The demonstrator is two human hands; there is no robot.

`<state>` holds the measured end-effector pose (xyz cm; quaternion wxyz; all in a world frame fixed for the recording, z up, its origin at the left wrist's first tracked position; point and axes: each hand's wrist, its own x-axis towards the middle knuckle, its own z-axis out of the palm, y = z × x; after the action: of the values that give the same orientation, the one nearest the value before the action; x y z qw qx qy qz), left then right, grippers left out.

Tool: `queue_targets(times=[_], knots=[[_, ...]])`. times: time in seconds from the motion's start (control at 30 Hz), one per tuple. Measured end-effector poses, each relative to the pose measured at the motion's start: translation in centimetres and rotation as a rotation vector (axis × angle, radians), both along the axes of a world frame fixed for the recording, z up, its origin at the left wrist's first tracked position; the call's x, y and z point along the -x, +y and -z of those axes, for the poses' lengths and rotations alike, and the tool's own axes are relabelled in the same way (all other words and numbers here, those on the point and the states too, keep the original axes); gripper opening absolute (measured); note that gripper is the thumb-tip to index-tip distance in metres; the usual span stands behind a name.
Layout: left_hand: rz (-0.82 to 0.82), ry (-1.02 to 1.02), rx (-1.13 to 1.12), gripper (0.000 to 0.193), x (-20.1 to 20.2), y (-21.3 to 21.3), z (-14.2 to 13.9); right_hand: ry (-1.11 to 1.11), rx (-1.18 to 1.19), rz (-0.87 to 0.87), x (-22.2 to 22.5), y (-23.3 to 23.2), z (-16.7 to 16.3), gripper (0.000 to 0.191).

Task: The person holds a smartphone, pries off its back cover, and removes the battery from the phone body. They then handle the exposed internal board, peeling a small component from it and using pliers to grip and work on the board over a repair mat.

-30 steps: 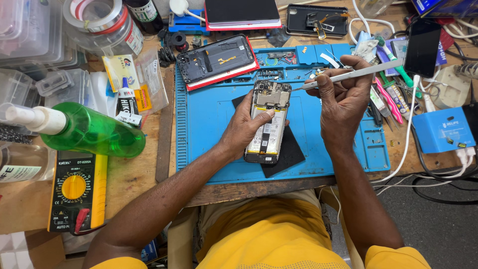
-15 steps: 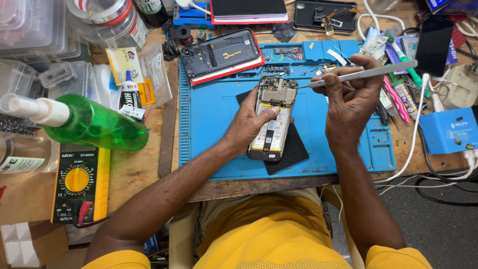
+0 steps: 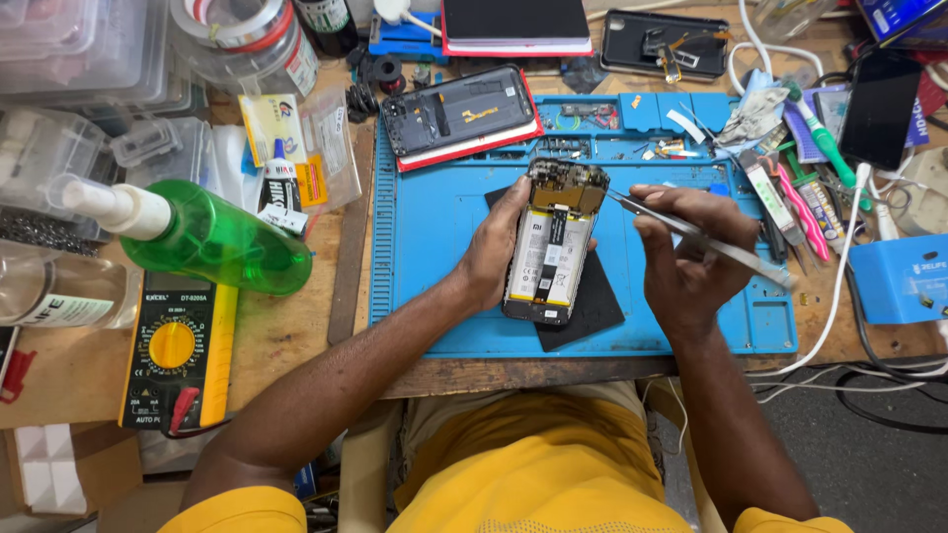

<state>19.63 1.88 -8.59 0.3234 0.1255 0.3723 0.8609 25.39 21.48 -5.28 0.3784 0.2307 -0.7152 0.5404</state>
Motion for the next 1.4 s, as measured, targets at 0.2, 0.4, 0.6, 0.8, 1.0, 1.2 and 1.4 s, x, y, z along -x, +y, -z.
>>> queue_targets(times=[0.2, 0.4, 0.6, 0.8, 1.0, 1.2, 1.4], knots=[[-0.016, 0.011, 0.013, 0.053, 0.3, -0.1, 0.1, 0.048, -0.133, 0.056, -0.8, -0.3, -0.6, 0.021], [-0.008, -0.023, -0.059, 0.052, 0.3, -0.1, -0.2, -0.378, 0.184, 0.124, 0.9, 0.9, -3.2, 0.013], [-0.013, -0.014, -0.048, 0.050, 0.1, -0.2, -0.7, -0.567, -0.430, 0.280, 2.0, -0.3, -3.5, 0.029], [-0.020, -0.013, -0.053, 0.048, 0.0, -0.1, -0.5, -0.478, -0.457, 0.285, 1.6, -1.2, -3.7, 0.029], [0.001, 0.023, -0.054, 0.064, 0.2, 0.0, 0.2, -0.626, -0.270, 0.208, 2.0, -0.6, -3.5, 0.021], [-0.028, 0.044, -0.016, 0.079, 0.4, 0.0, 0.3, -0.616, 0.081, 0.017, 3.4, 0.6, -2.2, 0.017], [-0.005, 0.006, -0.046, 0.063, 0.3, 0.0, -0.5, -0.547, 0.304, -0.014, 3.2, 1.0, -2.3, 0.016]])
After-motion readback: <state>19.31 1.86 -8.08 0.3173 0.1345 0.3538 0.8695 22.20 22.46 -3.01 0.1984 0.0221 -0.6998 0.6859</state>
